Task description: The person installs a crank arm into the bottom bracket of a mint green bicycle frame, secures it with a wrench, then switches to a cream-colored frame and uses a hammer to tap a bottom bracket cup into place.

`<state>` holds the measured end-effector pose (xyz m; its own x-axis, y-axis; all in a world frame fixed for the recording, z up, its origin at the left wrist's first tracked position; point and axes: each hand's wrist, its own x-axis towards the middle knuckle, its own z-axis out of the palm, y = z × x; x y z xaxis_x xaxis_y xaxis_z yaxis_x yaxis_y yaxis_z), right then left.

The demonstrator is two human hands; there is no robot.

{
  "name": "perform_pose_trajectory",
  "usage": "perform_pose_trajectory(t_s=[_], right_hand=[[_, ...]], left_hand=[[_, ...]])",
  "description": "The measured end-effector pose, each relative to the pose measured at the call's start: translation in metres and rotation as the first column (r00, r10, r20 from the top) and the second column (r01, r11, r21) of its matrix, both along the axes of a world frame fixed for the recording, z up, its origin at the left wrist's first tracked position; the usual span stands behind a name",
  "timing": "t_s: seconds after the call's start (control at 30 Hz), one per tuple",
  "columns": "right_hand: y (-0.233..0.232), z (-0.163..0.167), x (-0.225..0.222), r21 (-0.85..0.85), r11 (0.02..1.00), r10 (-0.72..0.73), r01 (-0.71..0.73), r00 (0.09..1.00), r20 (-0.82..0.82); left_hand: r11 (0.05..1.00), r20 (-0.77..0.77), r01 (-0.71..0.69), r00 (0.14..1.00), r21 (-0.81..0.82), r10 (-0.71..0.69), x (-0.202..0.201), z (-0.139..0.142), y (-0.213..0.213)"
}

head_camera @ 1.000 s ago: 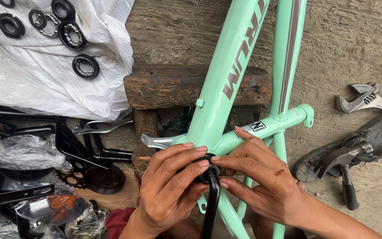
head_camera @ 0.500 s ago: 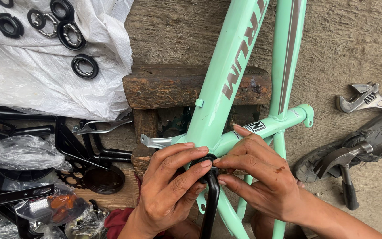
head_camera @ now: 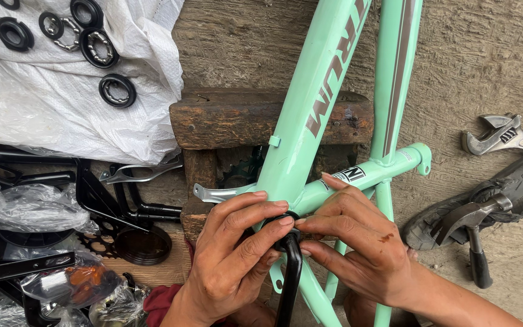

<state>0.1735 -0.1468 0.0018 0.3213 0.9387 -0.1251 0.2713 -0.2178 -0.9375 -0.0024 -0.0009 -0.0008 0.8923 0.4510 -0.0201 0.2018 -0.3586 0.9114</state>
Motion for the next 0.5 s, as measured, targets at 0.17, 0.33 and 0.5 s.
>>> perform_pose_trajectory(t_s=[0.17, 0.33, 0.5], right_hand=[[-0.0026, -0.0007, -0.004, 0.006, 1.0, -0.024, 0.023, 0.999, 0.039], [-0.004, -0.0019, -0.0053, 0.01, 1.0, -0.022, 0.021, 0.998, 0.056], [-0.0037, -0.0013, -0.0046, 0.021, 1.0, -0.013, 0.011, 0.997, 0.072]], left_hand=[[1.0, -0.013, 0.013, 1.0, -0.019, -0.013, 0.0019, 0.0016, 0.0013], [0.999, -0.014, 0.016, 1.0, -0.034, -0.016, 0.0039, 0.002, 0.0028], [0.999, -0.027, 0.015, 1.0, -0.036, -0.016, 0.0046, 0.0029, 0.0029]])
